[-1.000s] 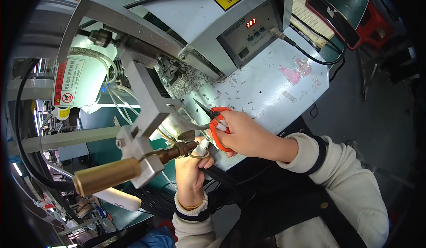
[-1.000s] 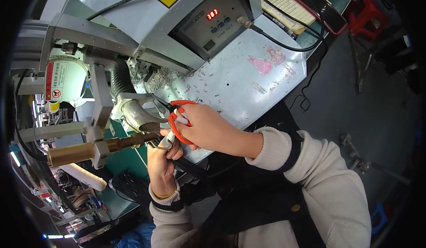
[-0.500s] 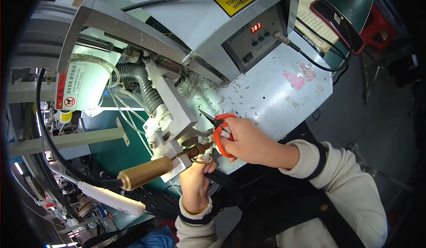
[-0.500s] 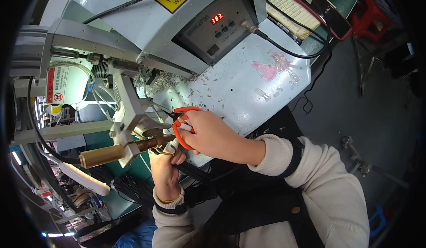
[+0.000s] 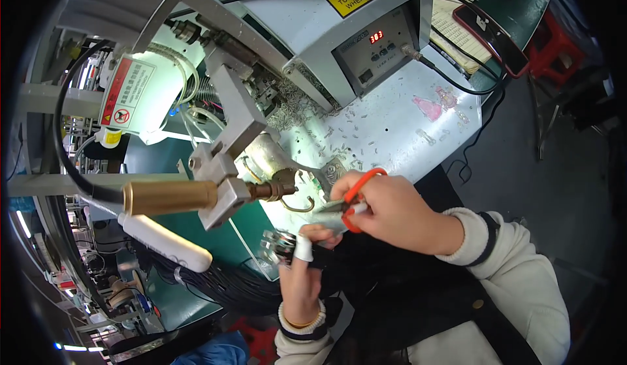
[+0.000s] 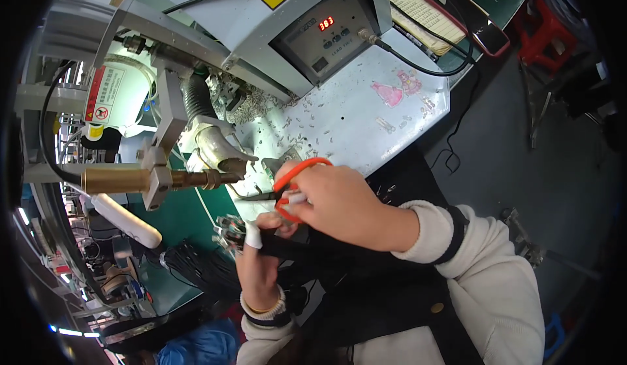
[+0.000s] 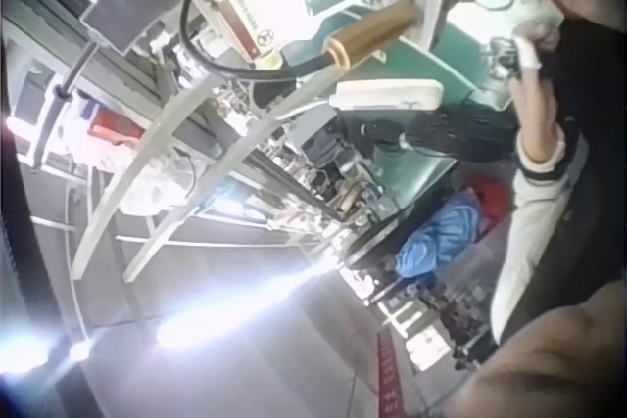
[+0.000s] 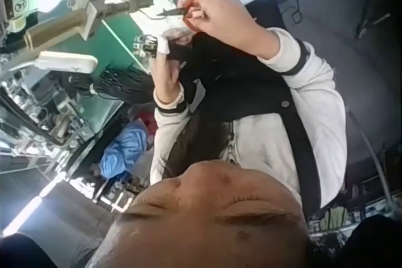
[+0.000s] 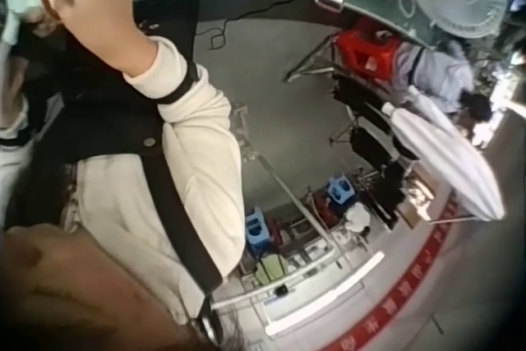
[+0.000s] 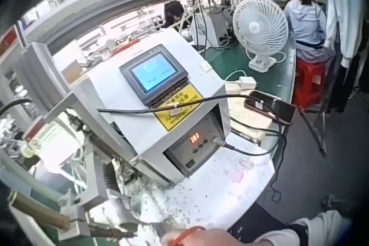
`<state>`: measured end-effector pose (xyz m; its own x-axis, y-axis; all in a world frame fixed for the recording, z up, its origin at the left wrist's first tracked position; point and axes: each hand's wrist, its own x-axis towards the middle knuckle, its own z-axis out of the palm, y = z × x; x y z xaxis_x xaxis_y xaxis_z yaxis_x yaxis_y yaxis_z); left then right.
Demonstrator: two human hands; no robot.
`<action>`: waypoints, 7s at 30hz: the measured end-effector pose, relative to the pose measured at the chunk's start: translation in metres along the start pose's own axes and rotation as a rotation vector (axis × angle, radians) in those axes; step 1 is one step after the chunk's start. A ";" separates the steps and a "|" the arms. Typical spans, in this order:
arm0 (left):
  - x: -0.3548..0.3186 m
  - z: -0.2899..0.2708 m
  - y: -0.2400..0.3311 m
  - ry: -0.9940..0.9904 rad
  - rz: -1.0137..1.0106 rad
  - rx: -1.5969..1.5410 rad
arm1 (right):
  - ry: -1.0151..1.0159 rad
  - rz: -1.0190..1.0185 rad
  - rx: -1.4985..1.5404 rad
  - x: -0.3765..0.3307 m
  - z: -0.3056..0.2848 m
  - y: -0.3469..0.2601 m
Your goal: The person trims the ends of wires using shears and then gathers a bundle of cables from the table. They wrap tape around the bundle by hand and use the shears to cut the tape before setting the bundle back down.
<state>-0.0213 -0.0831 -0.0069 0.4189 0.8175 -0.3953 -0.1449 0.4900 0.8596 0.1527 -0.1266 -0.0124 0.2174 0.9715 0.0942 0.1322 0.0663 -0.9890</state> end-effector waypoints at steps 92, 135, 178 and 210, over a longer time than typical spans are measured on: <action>-0.003 -0.009 0.007 -0.098 -0.104 -0.020 | -0.197 0.107 -0.098 -0.051 0.026 0.032; 0.038 -0.002 0.027 -0.038 -0.142 0.104 | -0.031 0.239 0.264 0.027 0.003 0.013; -0.023 0.012 -0.020 -0.073 0.211 0.415 | -0.242 -0.039 -0.081 -0.019 -0.008 -0.003; -0.013 0.009 -0.019 -0.102 0.113 -0.076 | -0.101 -0.241 -0.008 -0.021 0.005 0.014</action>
<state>-0.0159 -0.1062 -0.0151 0.4845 0.8354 -0.2595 -0.2621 0.4216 0.8681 0.1455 -0.1453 -0.0291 0.0816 0.9457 0.3147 0.1758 0.2972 -0.9385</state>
